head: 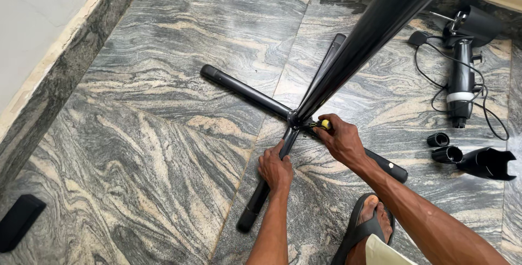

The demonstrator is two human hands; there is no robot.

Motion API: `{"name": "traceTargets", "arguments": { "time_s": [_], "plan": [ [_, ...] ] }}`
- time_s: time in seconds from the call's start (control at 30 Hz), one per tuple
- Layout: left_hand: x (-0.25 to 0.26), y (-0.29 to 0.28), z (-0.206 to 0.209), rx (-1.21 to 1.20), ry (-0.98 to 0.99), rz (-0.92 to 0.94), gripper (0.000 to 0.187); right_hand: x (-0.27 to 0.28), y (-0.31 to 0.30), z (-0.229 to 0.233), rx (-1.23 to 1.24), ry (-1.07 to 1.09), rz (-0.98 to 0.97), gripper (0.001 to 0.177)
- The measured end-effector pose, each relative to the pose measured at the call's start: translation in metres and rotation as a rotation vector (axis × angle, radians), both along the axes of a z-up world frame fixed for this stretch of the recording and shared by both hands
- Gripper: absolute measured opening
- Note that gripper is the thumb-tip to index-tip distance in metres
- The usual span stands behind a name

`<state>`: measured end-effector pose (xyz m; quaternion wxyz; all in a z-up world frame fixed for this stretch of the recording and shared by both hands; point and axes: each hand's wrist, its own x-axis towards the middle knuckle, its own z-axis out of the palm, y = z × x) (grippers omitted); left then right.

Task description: The person assembles a metal stand by attaching a central hub to a cross-shaped base and inserting a vertical pole. They use a screwdriver to tighten screws and connect the components together.

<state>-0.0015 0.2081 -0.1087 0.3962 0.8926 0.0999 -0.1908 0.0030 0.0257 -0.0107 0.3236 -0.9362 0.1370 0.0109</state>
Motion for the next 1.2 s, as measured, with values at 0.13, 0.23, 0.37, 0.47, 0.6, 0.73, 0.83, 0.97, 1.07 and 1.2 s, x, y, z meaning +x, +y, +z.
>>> {"name": "traceTargets", "arguments": {
  "time_s": [0.13,0.23,0.37,0.47,0.6,0.73,0.83,0.97,1.07,1.2],
  "plan": [
    [-0.003,0.005,-0.001,-0.034,0.047,0.023,0.051,0.004,0.002,-0.003,-0.033,-0.006,0.003,0.043],
    [-0.005,0.010,-0.010,-0.055,-0.010,0.020,0.053,0.005,0.006,-0.003,-0.039,0.007,-0.006,0.043],
    [-0.009,0.015,-0.021,-0.088,-0.048,0.015,0.052,0.007,0.009,0.001,-0.016,-0.007,0.013,0.043],
    [-0.010,0.014,-0.024,-0.095,-0.064,0.011,0.052,0.009,0.011,0.003,-0.018,0.033,0.020,0.042],
    [-0.009,0.014,-0.024,-0.076,-0.020,0.002,0.051,0.009,0.011,0.003,-0.018,0.046,0.013,0.041],
    [-0.008,0.013,-0.020,-0.061,0.016,-0.006,0.051,0.010,0.009,0.000,-0.033,-0.005,0.042,0.041],
    [-0.008,0.014,-0.019,-0.066,0.014,-0.012,0.051,0.010,0.010,0.000,-0.025,0.003,0.037,0.042],
    [-0.008,0.013,-0.023,-0.066,-0.021,-0.003,0.051,0.012,0.011,-0.001,-0.046,0.006,0.058,0.042],
    [-0.008,0.014,-0.025,-0.077,-0.043,-0.004,0.051,0.012,0.011,-0.002,-0.083,-0.013,0.078,0.043],
    [-0.008,0.014,-0.024,-0.079,-0.028,0.001,0.051,0.013,0.015,0.003,-0.116,-0.054,0.093,0.041]
  ]
}}
